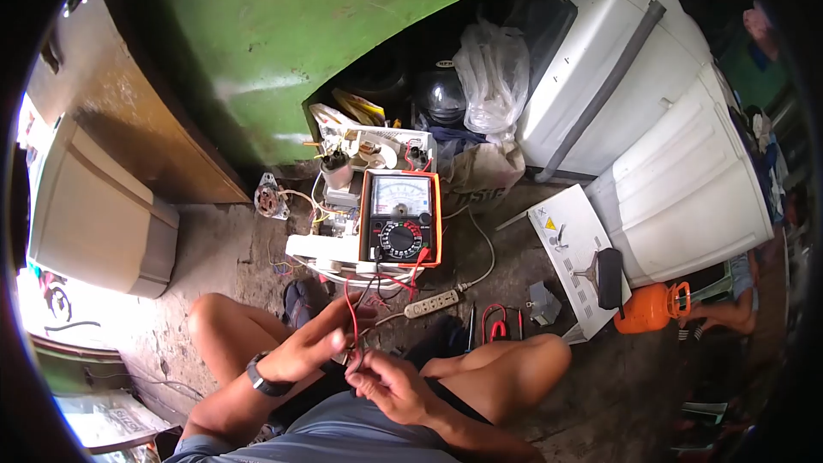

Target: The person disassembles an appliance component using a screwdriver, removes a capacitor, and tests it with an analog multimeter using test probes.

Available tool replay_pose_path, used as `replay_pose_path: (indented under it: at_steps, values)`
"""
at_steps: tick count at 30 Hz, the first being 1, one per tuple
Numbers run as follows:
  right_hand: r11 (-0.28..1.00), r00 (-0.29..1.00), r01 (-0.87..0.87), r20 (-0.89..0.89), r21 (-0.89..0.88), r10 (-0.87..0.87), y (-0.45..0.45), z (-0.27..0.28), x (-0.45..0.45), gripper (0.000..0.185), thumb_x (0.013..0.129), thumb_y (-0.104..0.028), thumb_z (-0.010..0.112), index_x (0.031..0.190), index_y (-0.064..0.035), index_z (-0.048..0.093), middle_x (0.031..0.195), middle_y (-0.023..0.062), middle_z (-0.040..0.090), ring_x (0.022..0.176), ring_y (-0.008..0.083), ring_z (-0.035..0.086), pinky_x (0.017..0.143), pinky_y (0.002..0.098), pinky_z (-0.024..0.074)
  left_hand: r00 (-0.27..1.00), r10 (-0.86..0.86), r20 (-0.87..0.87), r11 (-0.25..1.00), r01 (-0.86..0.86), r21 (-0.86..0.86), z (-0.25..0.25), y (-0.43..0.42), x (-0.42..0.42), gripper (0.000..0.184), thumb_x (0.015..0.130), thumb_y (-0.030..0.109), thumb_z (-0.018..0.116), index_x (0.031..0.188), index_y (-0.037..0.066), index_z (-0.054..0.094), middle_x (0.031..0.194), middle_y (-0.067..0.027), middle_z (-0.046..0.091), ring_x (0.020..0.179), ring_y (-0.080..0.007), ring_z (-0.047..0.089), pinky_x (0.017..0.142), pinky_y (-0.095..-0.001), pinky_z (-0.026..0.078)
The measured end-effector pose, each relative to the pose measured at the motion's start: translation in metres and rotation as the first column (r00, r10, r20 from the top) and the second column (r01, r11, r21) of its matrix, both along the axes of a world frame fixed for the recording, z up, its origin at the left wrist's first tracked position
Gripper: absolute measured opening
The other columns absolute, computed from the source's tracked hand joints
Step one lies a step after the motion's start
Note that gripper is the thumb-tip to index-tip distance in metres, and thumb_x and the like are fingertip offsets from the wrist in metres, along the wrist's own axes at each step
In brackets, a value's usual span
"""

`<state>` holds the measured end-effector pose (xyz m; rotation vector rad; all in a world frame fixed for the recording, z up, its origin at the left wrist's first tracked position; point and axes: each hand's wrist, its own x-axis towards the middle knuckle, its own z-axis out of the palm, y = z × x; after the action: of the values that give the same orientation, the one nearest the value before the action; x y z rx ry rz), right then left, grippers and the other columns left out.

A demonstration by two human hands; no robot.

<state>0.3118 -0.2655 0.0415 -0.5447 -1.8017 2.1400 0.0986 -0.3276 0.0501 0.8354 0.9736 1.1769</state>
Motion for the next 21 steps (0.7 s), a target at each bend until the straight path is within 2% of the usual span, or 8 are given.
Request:
replay_pose_path:
  at_steps: [2, 4, 8, 13, 16, 18, 19, 21]
  values:
    - [0.992, 0.991, 0.124, -0.039, -0.039, -0.126, 0.011, 0.005, 0.000, 0.011, 0.107, -0.010, 0.066, 0.113, -0.0014, 0.061, 0.098, 0.0048, 0.064, 0.080, 0.0094, 0.066, 0.068, 0.0258, 0.0543, 0.992, -0.114, 0.059, 0.993, 0.112, 0.035, -0.009, -0.018, -0.006, 0.114, 0.098, 0.047, 0.077, 0.170, 0.001, 0.002, 0.175, -0.0211, 0.017, 0.156, -0.0345, 0.036, 0.123, -0.0490, 0.038]
    - [0.982, 0.980, 0.155, -0.106, -0.105, -0.166, 0.017, 0.005, -0.008, 0.013, 0.104, -0.007, 0.071, 0.110, -0.0006, 0.061, 0.099, 0.0056, 0.065, 0.082, 0.0085, 0.066, 0.068, 0.0248, 0.0539, 0.976, -0.185, -0.115, 0.982, 0.188, 0.008, -0.014, -0.029, -0.002, 0.115, 0.096, 0.042, 0.081, 0.170, 0.001, 0.002, 0.170, -0.0208, 0.028, 0.152, -0.0337, 0.042, 0.120, -0.0492, 0.041]
    - [0.954, 0.975, 0.211, -0.110, 0.215, -0.192, 0.024, 0.011, -0.032, 0.016, 0.096, -0.004, 0.081, 0.103, 0.0016, 0.067, 0.096, 0.0067, 0.067, 0.080, 0.0085, 0.065, 0.067, 0.0243, 0.0509, 0.827, -0.036, -0.561, 0.983, 0.131, 0.129, -0.019, -0.038, 0.010, 0.069, 0.100, 0.026, 0.078, 0.154, 0.001, 0.043, 0.137, -0.0203, 0.060, 0.121, -0.0298, 0.065, 0.099, -0.0405, 0.054]
    - [0.784, 0.886, 0.403, -0.416, 0.471, -0.206, 0.041, 0.007, -0.057, 0.020, 0.090, -0.011, 0.087, 0.098, -0.0011, 0.072, 0.094, 0.0058, 0.067, 0.068, 0.0123, 0.061, 0.059, 0.0273, 0.0485, 0.813, -0.018, -0.582, 0.993, 0.081, 0.083, -0.014, -0.039, 0.001, 0.064, 0.102, 0.015, 0.072, 0.156, 0.004, 0.040, 0.111, -0.0184, 0.070, 0.094, -0.0347, 0.072, 0.080, -0.0416, 0.057]
    - [0.836, 0.911, 0.367, -0.340, 0.407, -0.234, 0.040, 0.013, -0.056, 0.022, 0.089, -0.012, 0.088, 0.101, -0.0030, 0.073, 0.097, 0.0061, 0.066, 0.070, 0.0136, 0.063, 0.057, 0.0307, 0.0498, 0.743, 0.004, -0.670, 0.975, 0.146, 0.167, -0.016, -0.031, -0.005, 0.071, 0.102, 0.007, 0.069, 0.161, 0.007, 0.030, 0.097, -0.0183, 0.072, 0.083, -0.0408, 0.073, 0.070, -0.0436, 0.057]
    - [0.840, 0.909, 0.375, -0.334, 0.392, -0.250, 0.041, 0.010, -0.054, 0.022, 0.088, -0.013, 0.089, 0.102, -0.0042, 0.073, 0.100, 0.0076, 0.065, 0.073, 0.0167, 0.065, 0.058, 0.0315, 0.0509, 0.730, 0.090, -0.677, 0.953, 0.134, 0.271, -0.014, -0.027, -0.005, 0.029, 0.098, 0.002, 0.067, 0.123, 0.004, 0.053, 0.097, -0.0141, 0.070, 0.083, -0.0381, 0.070, 0.074, -0.0439, 0.057]
    - [0.819, 0.912, 0.376, -0.331, 0.434, -0.243, 0.042, 0.006, -0.053, 0.022, 0.088, -0.012, 0.088, 0.103, -0.0038, 0.074, 0.098, 0.0076, 0.066, 0.073, 0.0175, 0.066, 0.059, 0.0312, 0.0515, 0.651, 0.049, -0.758, 0.930, 0.247, 0.272, -0.014, -0.024, -0.012, 0.090, 0.097, 0.003, 0.072, 0.167, 0.013, 0.018, 0.100, -0.0220, 0.072, 0.085, -0.0453, 0.072, 0.067, -0.0475, 0.057]
    - [0.798, 0.914, 0.376, -0.330, 0.471, -0.236, 0.044, 0.001, -0.050, 0.023, 0.088, -0.011, 0.088, 0.105, -0.0034, 0.075, 0.097, 0.0076, 0.067, 0.074, 0.0182, 0.067, 0.060, 0.0309, 0.0521, 0.636, 0.043, -0.771, 0.928, 0.260, 0.267, -0.011, -0.016, -0.014, 0.089, 0.096, 0.003, 0.073, 0.167, 0.011, 0.019, 0.099, -0.0220, 0.073, 0.085, -0.0459, 0.072, 0.067, -0.0482, 0.058]
